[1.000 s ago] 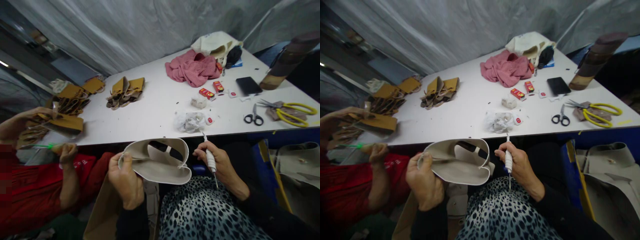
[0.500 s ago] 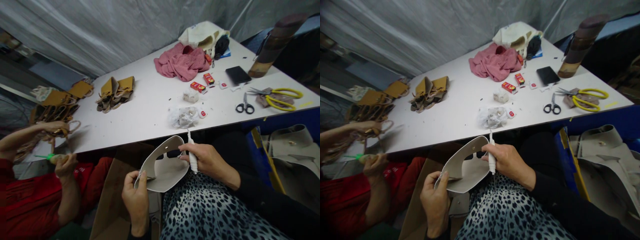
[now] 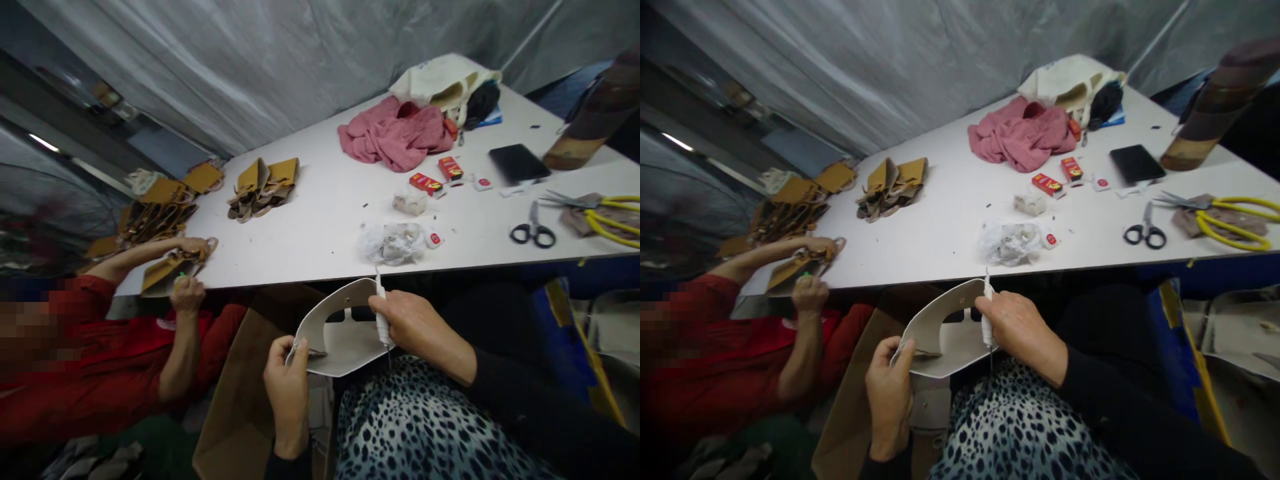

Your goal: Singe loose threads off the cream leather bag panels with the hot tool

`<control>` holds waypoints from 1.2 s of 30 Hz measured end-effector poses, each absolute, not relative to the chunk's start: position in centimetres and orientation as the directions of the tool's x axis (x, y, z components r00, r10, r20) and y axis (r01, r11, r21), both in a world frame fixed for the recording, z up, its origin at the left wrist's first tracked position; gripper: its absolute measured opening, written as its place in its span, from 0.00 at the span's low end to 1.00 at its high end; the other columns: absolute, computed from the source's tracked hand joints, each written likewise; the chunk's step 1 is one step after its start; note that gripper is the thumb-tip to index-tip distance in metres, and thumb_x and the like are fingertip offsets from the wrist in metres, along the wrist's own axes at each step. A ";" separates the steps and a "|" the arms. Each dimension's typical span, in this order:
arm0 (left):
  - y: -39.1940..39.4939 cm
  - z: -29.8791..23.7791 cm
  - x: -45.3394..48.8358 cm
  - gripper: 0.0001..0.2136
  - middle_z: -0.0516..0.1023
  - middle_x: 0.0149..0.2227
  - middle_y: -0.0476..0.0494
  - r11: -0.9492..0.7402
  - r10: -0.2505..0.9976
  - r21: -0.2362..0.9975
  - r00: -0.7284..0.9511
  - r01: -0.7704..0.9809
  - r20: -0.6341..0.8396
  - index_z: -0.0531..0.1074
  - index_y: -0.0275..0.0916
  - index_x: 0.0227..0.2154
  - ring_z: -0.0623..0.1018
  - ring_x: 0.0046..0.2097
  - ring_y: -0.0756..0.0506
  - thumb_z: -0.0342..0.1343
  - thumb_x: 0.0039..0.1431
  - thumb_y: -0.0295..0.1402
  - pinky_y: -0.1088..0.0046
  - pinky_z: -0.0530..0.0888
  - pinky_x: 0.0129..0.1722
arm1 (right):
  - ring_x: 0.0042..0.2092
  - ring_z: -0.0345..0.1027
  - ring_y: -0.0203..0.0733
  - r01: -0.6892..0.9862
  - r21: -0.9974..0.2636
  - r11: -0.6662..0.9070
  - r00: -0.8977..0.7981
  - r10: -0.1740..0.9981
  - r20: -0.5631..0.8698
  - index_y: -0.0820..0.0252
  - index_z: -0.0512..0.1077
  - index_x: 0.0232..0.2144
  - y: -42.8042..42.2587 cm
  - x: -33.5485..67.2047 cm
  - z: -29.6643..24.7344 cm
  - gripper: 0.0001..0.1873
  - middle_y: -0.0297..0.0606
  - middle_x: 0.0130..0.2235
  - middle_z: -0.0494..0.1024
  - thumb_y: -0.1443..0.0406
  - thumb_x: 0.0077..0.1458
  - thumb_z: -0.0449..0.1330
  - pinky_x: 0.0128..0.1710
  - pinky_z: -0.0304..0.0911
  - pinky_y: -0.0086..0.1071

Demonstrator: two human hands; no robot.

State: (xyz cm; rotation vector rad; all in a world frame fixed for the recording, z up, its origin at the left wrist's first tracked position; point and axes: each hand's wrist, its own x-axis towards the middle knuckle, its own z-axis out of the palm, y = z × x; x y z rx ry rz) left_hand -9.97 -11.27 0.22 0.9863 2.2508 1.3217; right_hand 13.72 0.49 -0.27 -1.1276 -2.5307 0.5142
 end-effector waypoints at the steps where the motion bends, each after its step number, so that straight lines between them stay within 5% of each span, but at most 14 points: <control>1: -11.3 0.2 -10.0 0.13 0.75 0.28 0.51 0.318 0.720 0.869 -0.693 0.379 0.038 0.73 0.39 0.31 0.75 0.31 0.46 0.65 0.55 0.43 0.74 0.70 0.33 | 0.37 0.71 0.44 0.623 -0.471 0.625 -0.634 0.756 0.163 0.57 0.71 0.37 0.4 13.8 -0.6 0.15 0.39 0.35 0.77 0.79 0.53 0.55 0.35 0.56 0.32; 9: -11.9 0.1 -10.0 0.11 0.74 0.29 0.50 0.330 0.695 0.854 -0.715 0.402 0.068 0.72 0.39 0.31 0.75 0.33 0.46 0.64 0.58 0.40 0.74 0.69 0.34 | 0.32 0.67 0.42 0.476 -0.732 0.488 -0.436 0.854 0.285 0.54 0.65 0.40 -0.6 14.1 -3.3 0.10 0.39 0.39 0.72 0.67 0.58 0.63 0.30 0.59 0.31; 18: -12.8 -0.3 -10.2 0.13 0.74 0.29 0.52 0.381 0.638 0.831 -0.765 0.406 0.081 0.72 0.40 0.32 0.73 0.32 0.46 0.63 0.59 0.45 0.73 0.68 0.35 | 0.26 0.64 0.37 0.239 -0.963 0.128 -0.229 0.971 0.072 0.54 0.66 0.34 -1.9 13.6 -3.7 0.14 0.28 0.26 0.71 0.57 0.58 0.67 0.25 0.59 0.28; 26: -15.5 2.2 -11.1 0.10 0.76 0.30 0.49 0.244 0.727 0.719 -0.613 0.651 0.309 0.75 0.42 0.29 0.76 0.34 0.44 0.60 0.61 0.42 0.70 0.72 0.38 | 0.30 0.66 0.35 0.094 -0.937 0.338 -0.309 0.904 0.295 0.55 0.67 0.36 -2.0 12.9 -1.2 0.08 0.31 0.32 0.74 0.64 0.61 0.64 0.31 0.62 0.28; 32: -13.1 7.3 -12.6 0.06 0.77 0.33 0.46 -0.199 0.530 0.695 -0.521 0.691 0.669 0.77 0.40 0.31 0.79 0.37 0.40 0.66 0.52 0.35 0.57 0.78 0.46 | 0.35 0.69 0.39 0.050 -0.780 0.624 -0.466 0.705 0.534 0.55 0.68 0.43 -1.8 12.4 0.4 0.08 0.35 0.36 0.77 0.72 0.64 0.57 0.38 0.64 0.32; 33: -12.1 8.6 -12.6 0.06 0.77 0.32 0.46 -0.266 0.548 0.711 -0.505 0.651 0.667 0.77 0.41 0.31 0.79 0.36 0.40 0.67 0.50 0.35 0.55 0.79 0.45 | 0.36 0.70 0.39 0.036 -0.749 0.662 -0.496 0.662 0.562 0.54 0.68 0.44 -1.7 12.3 0.7 0.10 0.35 0.37 0.77 0.73 0.63 0.56 0.38 0.64 0.32; 36: -8.7 12.1 -12.4 0.12 0.81 0.40 0.35 -0.243 0.870 0.842 -0.276 0.482 0.409 0.83 0.41 0.33 0.81 0.43 0.34 0.68 0.49 0.43 0.52 0.80 0.48 | 0.36 0.69 0.40 -0.005 -0.675 0.737 -0.575 0.551 0.605 0.55 0.67 0.45 -1.4 12.2 2.0 0.13 0.35 0.36 0.76 0.75 0.61 0.54 0.36 0.63 0.32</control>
